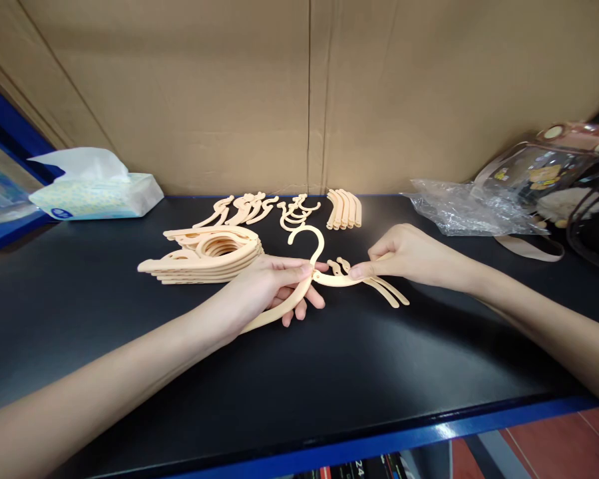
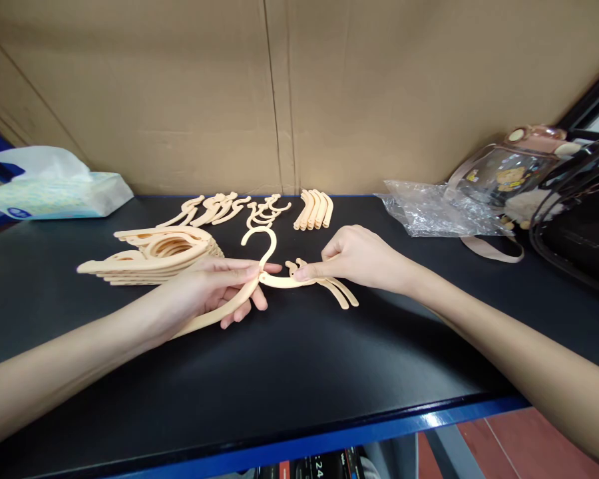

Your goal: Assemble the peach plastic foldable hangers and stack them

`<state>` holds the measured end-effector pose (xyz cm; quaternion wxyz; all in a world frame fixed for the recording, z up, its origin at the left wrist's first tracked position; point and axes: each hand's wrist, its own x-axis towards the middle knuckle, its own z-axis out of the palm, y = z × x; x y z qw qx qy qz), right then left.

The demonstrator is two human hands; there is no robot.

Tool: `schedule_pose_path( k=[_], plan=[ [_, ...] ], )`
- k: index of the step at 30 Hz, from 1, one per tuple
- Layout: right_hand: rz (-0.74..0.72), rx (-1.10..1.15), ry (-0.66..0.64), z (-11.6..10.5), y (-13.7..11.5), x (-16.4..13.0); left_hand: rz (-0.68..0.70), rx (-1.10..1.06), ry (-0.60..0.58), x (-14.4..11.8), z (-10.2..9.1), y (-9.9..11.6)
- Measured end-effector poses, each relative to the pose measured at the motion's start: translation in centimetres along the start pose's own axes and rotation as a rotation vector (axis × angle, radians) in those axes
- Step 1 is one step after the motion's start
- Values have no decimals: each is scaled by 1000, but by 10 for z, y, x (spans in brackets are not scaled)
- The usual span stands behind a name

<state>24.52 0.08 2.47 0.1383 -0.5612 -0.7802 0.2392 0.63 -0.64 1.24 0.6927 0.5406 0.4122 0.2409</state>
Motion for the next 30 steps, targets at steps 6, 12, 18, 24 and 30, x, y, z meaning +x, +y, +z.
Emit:
schedule_pose_path(
  k=[6,12,18,24,30],
  plan=[
    [-3,53,-18,0,5,2,-24,216,-13,0,3,-1],
    [-53,287,-148,0,8,5,229,1034,95,-14,13,-2],
    [-30,408,-41,-2,4,3,289,1172,132,-15,15,-6],
    [-106,-13,526,1,-2,-3,352,1139,195,-17,16,-3],
    [-401,-164,555,3,-12,-16,364,1131,227,-17,18,-3]
  ],
)
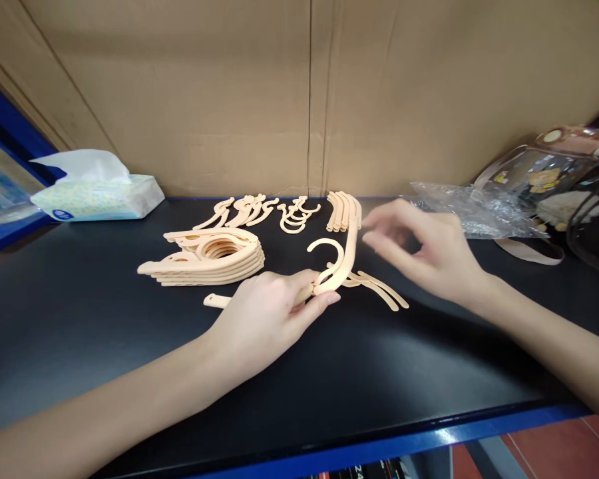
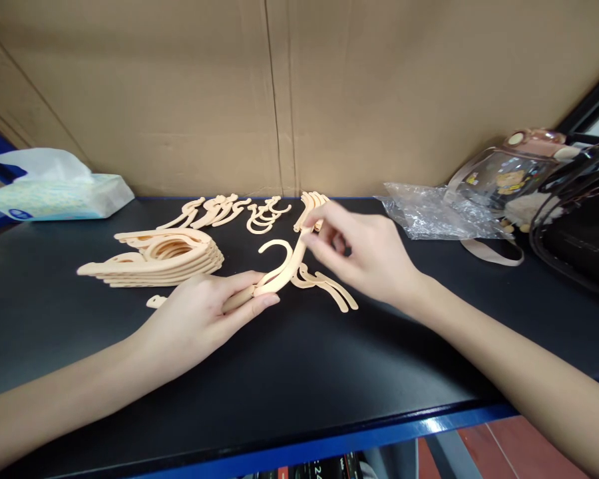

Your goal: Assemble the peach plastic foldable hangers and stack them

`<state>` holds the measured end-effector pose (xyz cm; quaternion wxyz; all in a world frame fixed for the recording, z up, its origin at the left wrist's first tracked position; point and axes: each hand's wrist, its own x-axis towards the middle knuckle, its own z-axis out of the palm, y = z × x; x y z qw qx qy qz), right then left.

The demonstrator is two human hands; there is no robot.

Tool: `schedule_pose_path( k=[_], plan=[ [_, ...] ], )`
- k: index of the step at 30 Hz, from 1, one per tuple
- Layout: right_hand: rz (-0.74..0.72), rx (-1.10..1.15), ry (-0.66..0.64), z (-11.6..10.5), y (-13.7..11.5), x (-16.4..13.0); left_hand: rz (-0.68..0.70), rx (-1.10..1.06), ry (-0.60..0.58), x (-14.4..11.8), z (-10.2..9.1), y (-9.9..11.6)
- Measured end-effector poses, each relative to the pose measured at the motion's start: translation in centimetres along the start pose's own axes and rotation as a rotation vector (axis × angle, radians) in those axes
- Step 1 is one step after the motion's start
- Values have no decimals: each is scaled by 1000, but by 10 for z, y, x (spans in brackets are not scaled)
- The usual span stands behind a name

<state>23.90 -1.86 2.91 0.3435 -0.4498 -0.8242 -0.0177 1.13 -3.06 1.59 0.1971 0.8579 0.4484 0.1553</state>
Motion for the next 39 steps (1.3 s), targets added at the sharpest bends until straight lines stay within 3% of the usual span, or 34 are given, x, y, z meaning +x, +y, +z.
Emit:
schedule_pose_path(
  k=[3,7,13,18,22,27,34,39],
  plan=[
    [-155,42,-193,6,-7,-5,-8,2,-16,1,1,-1],
    [-191,50,-269,15,-13,-9,8,72,-28,1,2,-2],
    [-19,49,-234,11,-12,-3,331,282,103,-6,9,-2],
    [176,35,-177,7,14,5,473,467,229,-5,3,-5],
    [156,288,-309,8,32,7,437,474,298,0,-1,-10],
    [22,437,-504,8,31,7,312,427,332,4,0,-14],
    [-24,396,-551,2,22,9,219,390,335,4,0,-14],
    [8,351,-484,-2,21,11,198,409,414,4,1,-12]
  ],
)
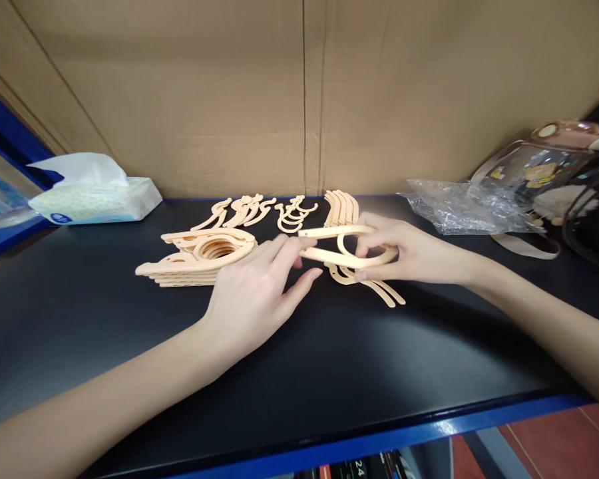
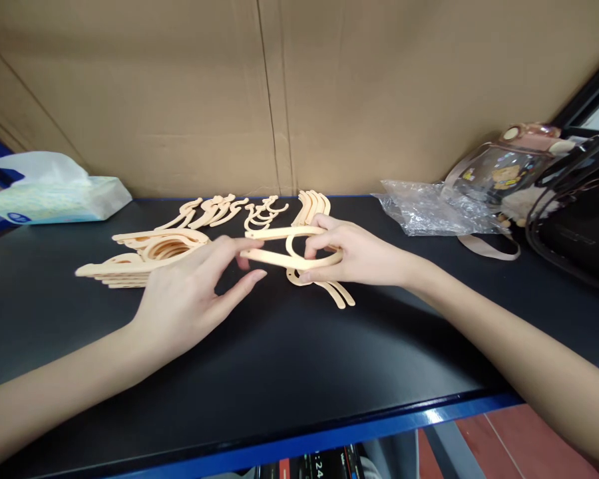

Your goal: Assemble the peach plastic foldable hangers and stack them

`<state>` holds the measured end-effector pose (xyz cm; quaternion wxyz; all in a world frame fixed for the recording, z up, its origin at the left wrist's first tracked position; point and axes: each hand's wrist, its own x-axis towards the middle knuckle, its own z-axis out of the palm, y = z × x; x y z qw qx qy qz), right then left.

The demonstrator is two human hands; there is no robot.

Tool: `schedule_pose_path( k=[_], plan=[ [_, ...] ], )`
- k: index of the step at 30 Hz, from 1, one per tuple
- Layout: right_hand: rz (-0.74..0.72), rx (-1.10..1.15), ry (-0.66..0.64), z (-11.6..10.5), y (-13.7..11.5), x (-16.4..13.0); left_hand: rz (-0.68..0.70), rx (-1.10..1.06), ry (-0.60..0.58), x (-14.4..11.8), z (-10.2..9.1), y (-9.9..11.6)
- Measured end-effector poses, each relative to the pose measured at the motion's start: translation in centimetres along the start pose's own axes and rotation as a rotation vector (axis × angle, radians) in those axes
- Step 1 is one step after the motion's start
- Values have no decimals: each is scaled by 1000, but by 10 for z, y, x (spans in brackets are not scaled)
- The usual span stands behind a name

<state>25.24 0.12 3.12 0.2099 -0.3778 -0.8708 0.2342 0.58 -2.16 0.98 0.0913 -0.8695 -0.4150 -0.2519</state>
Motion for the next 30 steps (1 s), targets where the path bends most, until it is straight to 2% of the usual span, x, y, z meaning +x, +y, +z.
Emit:
schedule_pose_path(
  k=[3,5,7,11,13,15,18,23,26,30],
  plan=[
    [10,-58,71,-8,7,0,-51,25,40,0,-1,1],
    [39,-94,101,-13,14,0,-16,22,24,0,-1,2],
    [79,-121,104,-17,22,1,103,-22,-55,0,1,1],
    [136,-185,84,-18,39,3,335,-185,-328,-1,8,1],
    [126,-192,54,-18,44,4,337,-244,-429,-1,10,0],
    [102,-169,39,-18,46,3,285,-275,-476,-1,10,0],
    [88,-93,58,-17,43,2,212,-283,-477,0,9,-1],
    [41,-54,34,-13,34,1,191,-276,-383,1,8,-2],
    [-40,-155,48,-9,32,2,264,-236,-334,0,9,-4],
    [-144,-405,96,-3,30,2,312,-194,-275,0,10,-6]
  ],
)
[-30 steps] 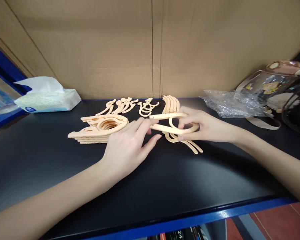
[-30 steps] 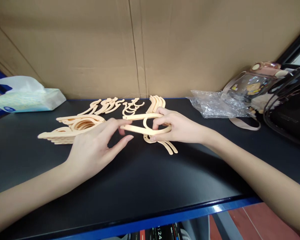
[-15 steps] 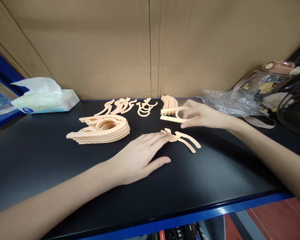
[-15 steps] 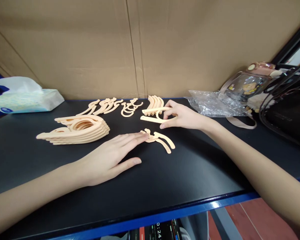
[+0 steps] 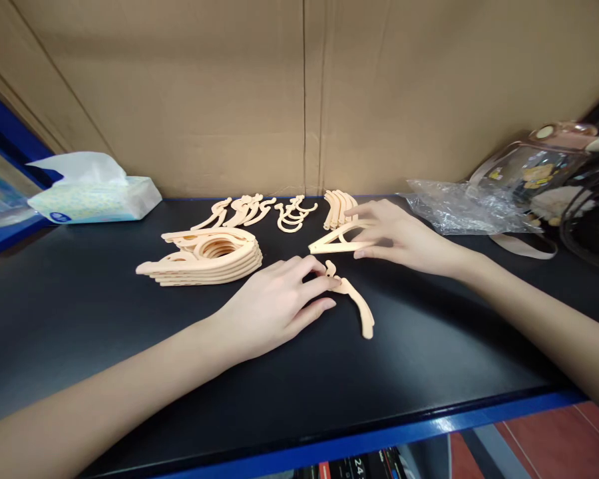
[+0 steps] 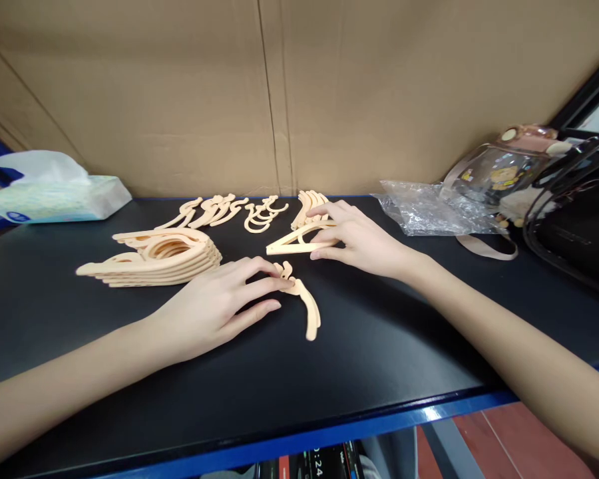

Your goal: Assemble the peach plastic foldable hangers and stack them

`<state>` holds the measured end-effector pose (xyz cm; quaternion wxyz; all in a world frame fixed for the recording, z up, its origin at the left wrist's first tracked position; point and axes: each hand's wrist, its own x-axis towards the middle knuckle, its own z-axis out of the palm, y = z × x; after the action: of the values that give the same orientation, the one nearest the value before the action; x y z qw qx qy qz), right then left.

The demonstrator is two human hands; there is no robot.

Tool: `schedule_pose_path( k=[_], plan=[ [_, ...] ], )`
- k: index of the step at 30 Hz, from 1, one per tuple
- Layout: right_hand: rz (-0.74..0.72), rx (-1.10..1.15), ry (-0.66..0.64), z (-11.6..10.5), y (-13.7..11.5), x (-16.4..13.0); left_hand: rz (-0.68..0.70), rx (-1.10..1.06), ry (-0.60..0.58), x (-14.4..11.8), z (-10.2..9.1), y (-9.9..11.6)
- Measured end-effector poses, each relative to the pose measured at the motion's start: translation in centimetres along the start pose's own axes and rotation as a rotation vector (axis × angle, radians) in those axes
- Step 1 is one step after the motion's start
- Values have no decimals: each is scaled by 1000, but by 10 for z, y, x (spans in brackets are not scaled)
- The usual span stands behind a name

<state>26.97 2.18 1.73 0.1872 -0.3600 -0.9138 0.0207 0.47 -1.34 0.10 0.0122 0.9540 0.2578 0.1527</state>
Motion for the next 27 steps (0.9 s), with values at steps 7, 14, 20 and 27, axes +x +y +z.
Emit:
schedule_pose_path(
  k=[7,14,20,27],
  plan=[
    [-69,-203,111,0,-13,1,-109,11,-12,0,-3,3],
    [-67,-165,6,-1,-20,2,-178,-53,30,1,1,3],
    [-52,-167,-39,3,-16,1,-197,-56,62,1,0,1],
    [-58,-179,-72,3,-15,0,-261,-52,103,-1,-4,1]
  ],
)
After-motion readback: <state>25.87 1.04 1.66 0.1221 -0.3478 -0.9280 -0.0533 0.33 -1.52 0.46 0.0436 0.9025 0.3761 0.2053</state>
